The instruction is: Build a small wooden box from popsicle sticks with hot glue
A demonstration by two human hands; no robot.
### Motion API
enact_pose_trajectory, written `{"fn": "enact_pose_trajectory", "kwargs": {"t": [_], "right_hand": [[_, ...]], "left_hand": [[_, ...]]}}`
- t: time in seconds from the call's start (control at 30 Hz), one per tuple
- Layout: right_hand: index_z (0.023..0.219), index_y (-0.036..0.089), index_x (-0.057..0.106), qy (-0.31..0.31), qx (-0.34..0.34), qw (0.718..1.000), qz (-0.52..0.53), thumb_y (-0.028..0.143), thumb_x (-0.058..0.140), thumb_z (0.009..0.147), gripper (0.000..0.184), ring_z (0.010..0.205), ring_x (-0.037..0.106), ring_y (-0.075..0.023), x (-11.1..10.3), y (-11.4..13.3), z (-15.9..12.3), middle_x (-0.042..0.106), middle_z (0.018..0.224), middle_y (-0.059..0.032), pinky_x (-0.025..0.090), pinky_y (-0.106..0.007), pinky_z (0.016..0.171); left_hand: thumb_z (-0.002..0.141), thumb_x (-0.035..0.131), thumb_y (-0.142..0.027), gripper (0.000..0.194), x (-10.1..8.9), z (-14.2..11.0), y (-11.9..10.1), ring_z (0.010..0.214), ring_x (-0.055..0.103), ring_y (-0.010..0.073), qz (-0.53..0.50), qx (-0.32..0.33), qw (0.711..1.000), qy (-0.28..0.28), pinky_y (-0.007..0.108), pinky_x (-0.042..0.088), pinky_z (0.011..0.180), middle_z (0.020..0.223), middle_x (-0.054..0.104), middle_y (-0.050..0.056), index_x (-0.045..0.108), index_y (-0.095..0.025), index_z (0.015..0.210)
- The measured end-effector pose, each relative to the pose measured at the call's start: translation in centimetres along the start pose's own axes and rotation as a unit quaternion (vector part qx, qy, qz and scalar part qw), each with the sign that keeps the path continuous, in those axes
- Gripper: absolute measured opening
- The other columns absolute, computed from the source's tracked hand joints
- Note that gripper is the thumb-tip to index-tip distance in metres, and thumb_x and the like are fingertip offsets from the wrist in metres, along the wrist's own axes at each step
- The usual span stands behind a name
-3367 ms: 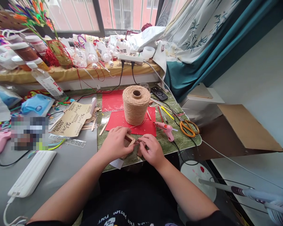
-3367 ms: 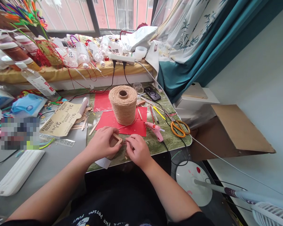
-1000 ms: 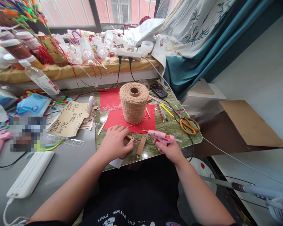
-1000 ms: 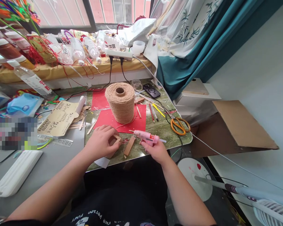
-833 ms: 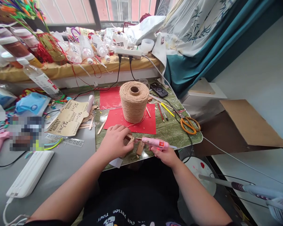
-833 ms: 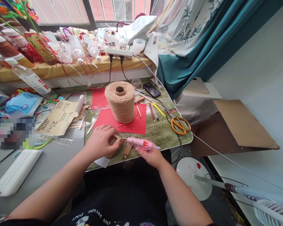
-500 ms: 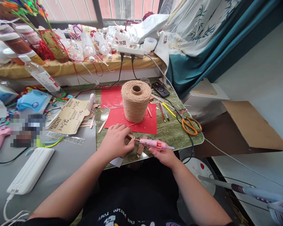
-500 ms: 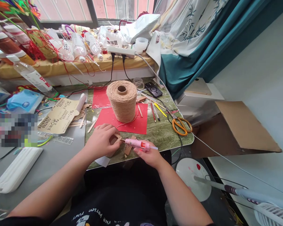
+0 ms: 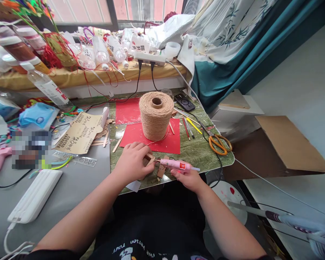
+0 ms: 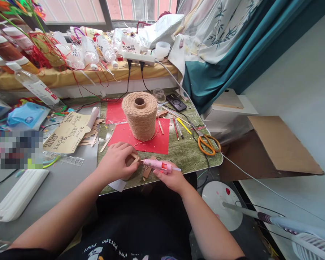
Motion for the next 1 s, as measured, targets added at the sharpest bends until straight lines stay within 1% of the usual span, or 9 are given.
{"fn": "enact_pose_trajectory", "kwargs": {"t": [0.13,0.27,0.43,0.57,0.67,0.73,0.83,0.93,1.0], "right_hand": [[0.123,0.023,0.076,-0.002,0.018,1.000,0.014,0.057,0.076,0.091,0.048,0.072,0.068,-0.0203,0.0,0.3,0.2,0.073,0.081,-0.0037,0.056,-0.030,0.061],[0.128,0.025,0.075,0.018,0.066,0.997,0.044,0.061,0.075,0.090,0.052,0.051,0.051,-0.0121,0.2,0.5,0.5,0.069,0.072,-0.0001,0.042,-0.024,0.045],[0.105,0.019,0.077,0.006,0.118,0.990,0.074,0.066,0.078,0.085,0.051,0.044,0.043,-0.0093,0.0,0.9,1.2,0.065,0.063,0.0005,0.033,-0.023,0.039],[0.090,0.019,0.074,-0.008,0.122,0.984,0.131,0.064,0.081,0.083,0.046,0.042,0.041,-0.0082,-0.6,0.5,1.3,0.058,0.057,0.0027,0.029,-0.022,0.039],[0.083,0.018,0.072,-0.057,0.083,0.979,0.179,0.061,0.077,0.087,0.043,0.044,0.041,-0.0087,-2.1,0.1,1.3,0.054,0.055,0.0028,0.026,-0.022,0.040],[0.083,0.019,0.072,-0.113,0.054,0.973,0.196,0.058,0.077,0.088,0.040,0.047,0.043,-0.0088,-3.5,0.0,1.2,0.057,0.059,0.0009,0.026,-0.022,0.041],[0.086,0.020,0.071,-0.196,0.021,0.960,0.198,0.054,0.081,0.086,0.036,0.049,0.046,-0.0077,-5.8,-0.2,1.2,0.066,0.074,-0.0018,0.035,-0.023,0.043],[0.091,0.021,0.070,-0.258,0.012,0.954,0.151,0.055,0.082,0.083,0.038,0.050,0.048,-0.0084,-7.7,-0.5,1.1,0.070,0.083,-0.0033,0.041,-0.025,0.046],[0.097,0.020,0.071,-0.297,0.026,0.952,0.071,0.059,0.078,0.086,0.041,0.051,0.050,-0.0111,-8.8,-0.7,0.9,0.070,0.080,-0.0040,0.042,-0.026,0.045]], "left_hand": [[0.087,0.068,-0.038,0.014,0.0,0.0,0.0,0.108,0.059,0.0310,0.004,0.000,1.000,-0.001,0.050,0.045,0.099,0.098,0.069,0.005,0.064,-0.027,0.094],[0.087,0.068,-0.038,0.013,0.0,0.0,-0.1,0.108,0.058,0.0308,0.008,-0.001,1.000,-0.004,0.050,0.044,0.099,0.098,0.068,0.005,0.064,-0.027,0.093],[0.088,0.068,-0.039,0.014,-0.1,-0.1,-0.1,0.106,0.059,0.0303,0.007,-0.001,1.000,-0.002,0.049,0.044,0.097,0.097,0.068,0.005,0.064,-0.026,0.093],[0.089,0.068,-0.041,0.016,-0.2,0.0,-0.1,0.105,0.059,0.0300,0.008,-0.001,1.000,-0.003,0.048,0.045,0.096,0.098,0.068,0.005,0.063,-0.025,0.093],[0.089,0.068,-0.040,0.016,-0.2,0.0,0.0,0.105,0.059,0.0295,0.005,-0.002,1.000,-0.002,0.047,0.045,0.096,0.098,0.069,0.005,0.063,-0.025,0.092],[0.090,0.067,-0.041,0.017,-0.1,0.0,0.0,0.104,0.059,0.0292,0.005,-0.003,1.000,-0.003,0.046,0.044,0.096,0.098,0.069,0.005,0.063,-0.024,0.091],[0.090,0.068,-0.049,0.026,-0.1,-0.1,0.2,0.105,0.059,0.0298,0.004,-0.004,1.000,0.001,0.046,0.044,0.096,0.099,0.068,0.006,0.063,-0.024,0.091],[0.089,0.069,-0.055,0.032,0.0,0.0,0.3,0.106,0.059,0.0310,0.001,-0.004,1.000,0.007,0.047,0.043,0.094,0.100,0.068,0.007,0.064,-0.024,0.094],[0.090,0.068,-0.053,0.030,0.0,0.0,0.3,0.106,0.059,0.0310,0.001,-0.004,1.000,0.008,0.047,0.043,0.095,0.099,0.068,0.007,0.064,-0.024,0.094]]}}
Point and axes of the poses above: each hand's wrist, its own z-axis towards the middle knuckle, its own x-axis out of the palm, y = z × x, the point moved 6 cm from there along z, towards the middle knuckle
